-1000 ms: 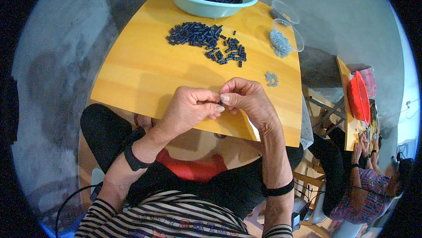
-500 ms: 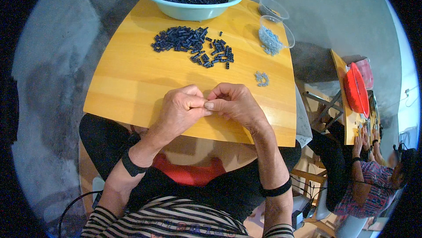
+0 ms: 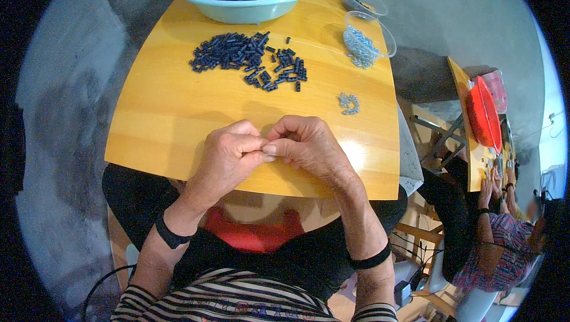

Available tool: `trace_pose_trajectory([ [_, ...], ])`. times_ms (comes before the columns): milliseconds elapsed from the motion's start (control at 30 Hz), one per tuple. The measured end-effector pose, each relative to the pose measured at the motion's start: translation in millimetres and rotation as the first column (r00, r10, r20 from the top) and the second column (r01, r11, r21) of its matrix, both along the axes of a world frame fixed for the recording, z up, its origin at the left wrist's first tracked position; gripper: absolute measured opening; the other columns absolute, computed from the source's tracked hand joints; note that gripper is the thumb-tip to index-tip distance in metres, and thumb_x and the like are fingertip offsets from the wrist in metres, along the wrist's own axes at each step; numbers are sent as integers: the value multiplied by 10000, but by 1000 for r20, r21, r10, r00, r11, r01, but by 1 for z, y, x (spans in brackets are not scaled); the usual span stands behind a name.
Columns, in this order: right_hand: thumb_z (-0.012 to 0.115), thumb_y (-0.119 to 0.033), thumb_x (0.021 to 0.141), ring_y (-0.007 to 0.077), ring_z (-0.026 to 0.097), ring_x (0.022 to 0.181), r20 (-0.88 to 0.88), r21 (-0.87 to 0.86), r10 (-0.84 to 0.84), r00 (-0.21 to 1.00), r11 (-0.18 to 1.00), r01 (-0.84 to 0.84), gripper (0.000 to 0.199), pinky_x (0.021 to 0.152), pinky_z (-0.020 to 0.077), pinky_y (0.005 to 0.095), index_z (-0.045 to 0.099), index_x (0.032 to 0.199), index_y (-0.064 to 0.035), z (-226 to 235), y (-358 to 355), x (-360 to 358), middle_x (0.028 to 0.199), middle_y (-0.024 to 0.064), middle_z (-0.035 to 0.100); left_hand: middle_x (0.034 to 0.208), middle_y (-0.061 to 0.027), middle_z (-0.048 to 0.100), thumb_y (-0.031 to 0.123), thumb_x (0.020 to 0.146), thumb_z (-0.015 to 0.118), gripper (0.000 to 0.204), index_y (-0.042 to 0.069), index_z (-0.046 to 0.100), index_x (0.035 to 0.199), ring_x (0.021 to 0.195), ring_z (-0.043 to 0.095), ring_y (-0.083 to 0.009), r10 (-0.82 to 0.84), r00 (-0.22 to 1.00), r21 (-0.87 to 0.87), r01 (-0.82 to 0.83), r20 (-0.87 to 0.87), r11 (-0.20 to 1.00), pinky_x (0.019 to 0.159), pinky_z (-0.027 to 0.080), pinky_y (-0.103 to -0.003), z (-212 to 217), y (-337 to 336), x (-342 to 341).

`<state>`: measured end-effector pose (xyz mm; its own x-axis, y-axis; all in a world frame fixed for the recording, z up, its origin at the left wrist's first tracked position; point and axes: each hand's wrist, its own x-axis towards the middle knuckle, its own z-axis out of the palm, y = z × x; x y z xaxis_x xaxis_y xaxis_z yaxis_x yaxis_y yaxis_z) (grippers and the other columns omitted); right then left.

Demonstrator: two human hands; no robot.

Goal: Manually assembling small plastic or rubber components by joining small black tubes with grey circular pieces.

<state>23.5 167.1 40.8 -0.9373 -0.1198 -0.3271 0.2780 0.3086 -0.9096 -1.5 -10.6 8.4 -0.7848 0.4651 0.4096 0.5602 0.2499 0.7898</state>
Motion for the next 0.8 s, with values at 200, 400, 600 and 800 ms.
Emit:
trace_pose_trajectory([
  [200,719,-141,793,46,504,570,11,-100,2,1000,995,-1,155,472,397,190,657,885,-32,-4,-2,-1,685,-1,608,642,-77,545,117,669,737,96,63,693,734,598,582,-235,42,999,-85,-41,7,996,538,451,-348,0,-1,2],
  [400,707,-129,802,42,527,574,-42,-34,-4,999,999,3,138,484,414,178,654,884,-32,-1,4,2,690,3,625,632,-84,542,120,665,742,113,42,665,694,574,570,-243,35,999,-38,-34,26,999,508,431,-346,3,5,2],
  [600,688,-122,814,48,528,595,-28,-98,34,999,994,-37,116,497,424,184,647,873,-31,-5,3,1,703,8,608,607,-80,530,113,667,753,146,24,638,672,543,550,-213,18,999,-78,-22,-47,997,490,410,-328,2,3,3],
  [800,687,-136,819,55,530,615,-38,-35,61,997,997,-62,138,499,430,197,641,889,-27,0,0,2,711,5,604,596,-68,523,101,665,766,155,16,637,678,525,528,-165,11,999,-109,-15,-44,994,490,398,-298,3,2,3],
])
